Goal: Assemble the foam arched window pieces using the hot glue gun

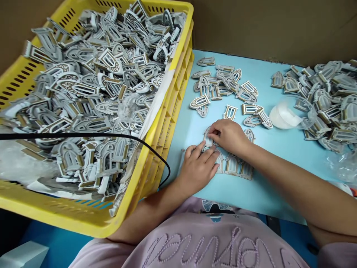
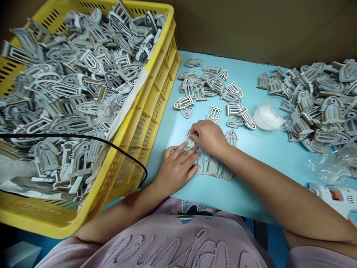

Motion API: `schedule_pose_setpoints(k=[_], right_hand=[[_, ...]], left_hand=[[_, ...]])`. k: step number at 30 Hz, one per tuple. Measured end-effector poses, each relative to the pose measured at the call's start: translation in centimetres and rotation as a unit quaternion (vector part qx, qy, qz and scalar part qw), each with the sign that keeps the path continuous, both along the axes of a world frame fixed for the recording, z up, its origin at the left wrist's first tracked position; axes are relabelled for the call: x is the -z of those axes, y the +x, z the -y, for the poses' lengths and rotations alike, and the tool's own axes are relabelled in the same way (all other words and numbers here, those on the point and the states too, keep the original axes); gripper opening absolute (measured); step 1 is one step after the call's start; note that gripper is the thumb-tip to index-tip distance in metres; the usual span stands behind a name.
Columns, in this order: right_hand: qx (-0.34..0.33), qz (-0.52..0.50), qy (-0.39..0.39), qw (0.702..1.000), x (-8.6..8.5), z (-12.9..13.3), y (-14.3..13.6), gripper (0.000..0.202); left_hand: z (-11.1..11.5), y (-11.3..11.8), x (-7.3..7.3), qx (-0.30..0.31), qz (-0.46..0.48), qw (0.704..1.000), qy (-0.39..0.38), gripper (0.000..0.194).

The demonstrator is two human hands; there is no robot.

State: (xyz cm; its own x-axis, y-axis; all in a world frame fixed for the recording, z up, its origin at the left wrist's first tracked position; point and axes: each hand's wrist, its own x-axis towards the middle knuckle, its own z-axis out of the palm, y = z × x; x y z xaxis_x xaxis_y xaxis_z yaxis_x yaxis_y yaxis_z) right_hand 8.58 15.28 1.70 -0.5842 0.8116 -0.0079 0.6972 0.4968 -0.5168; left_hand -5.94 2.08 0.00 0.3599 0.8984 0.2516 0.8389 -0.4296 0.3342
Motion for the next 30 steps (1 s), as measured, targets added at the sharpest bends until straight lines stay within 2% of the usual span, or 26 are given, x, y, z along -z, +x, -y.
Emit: schedule_pose_setpoints(k=[11,14,16,19,21,23,26,28,30], right_hand=[[-0.018,0.053,0.093,0.994,1.7,2.1,0.5,0.028],[-0.017,0.06,0.103,0.993,1.0,2.9,0.5,0.029],[-0.003,0.066,0.109,0.992,-0.3,2.4,1.2,0.026],[0.081,0.097,0.126,0.984,-3.3,-0.6,4.9,0.035],[0.172,0.149,0.132,0.965,-5.2,-3.5,8.9,0.038],[0.244,0.214,0.109,0.939,-6.4,-6.1,13.3,0.034],[0.271,0.299,0.013,0.915,-6.3,-8.5,18.1,0.032],[0.265,0.33,-0.032,0.906,-5.4,-8.8,19.3,0.035],[0.264,0.338,-0.042,0.903,-4.5,-8.5,19.4,0.035]], left_hand=[[0.0,0.0,0.0,-0.005,0.007,1.0,-0.014,0.031],[0.0,-0.1,0.0,-0.003,0.001,1.0,-0.012,0.03],[-0.1,-0.1,-0.1,-0.002,-0.004,1.0,-0.005,0.031],[-0.1,0.0,-0.1,-0.001,-0.004,1.0,0.012,0.029],[-0.1,0.1,-0.2,0.0,-0.003,1.0,0.02,0.028],[-0.1,0.2,-0.3,0.0,-0.003,1.0,0.021,0.028],[0.0,0.3,-0.4,-0.002,-0.002,1.0,0.021,0.028],[0.0,0.3,-0.5,-0.004,-0.003,1.0,0.026,0.027],[-0.1,0.3,-0.5,-0.006,-0.004,1.0,0.027,0.027]])
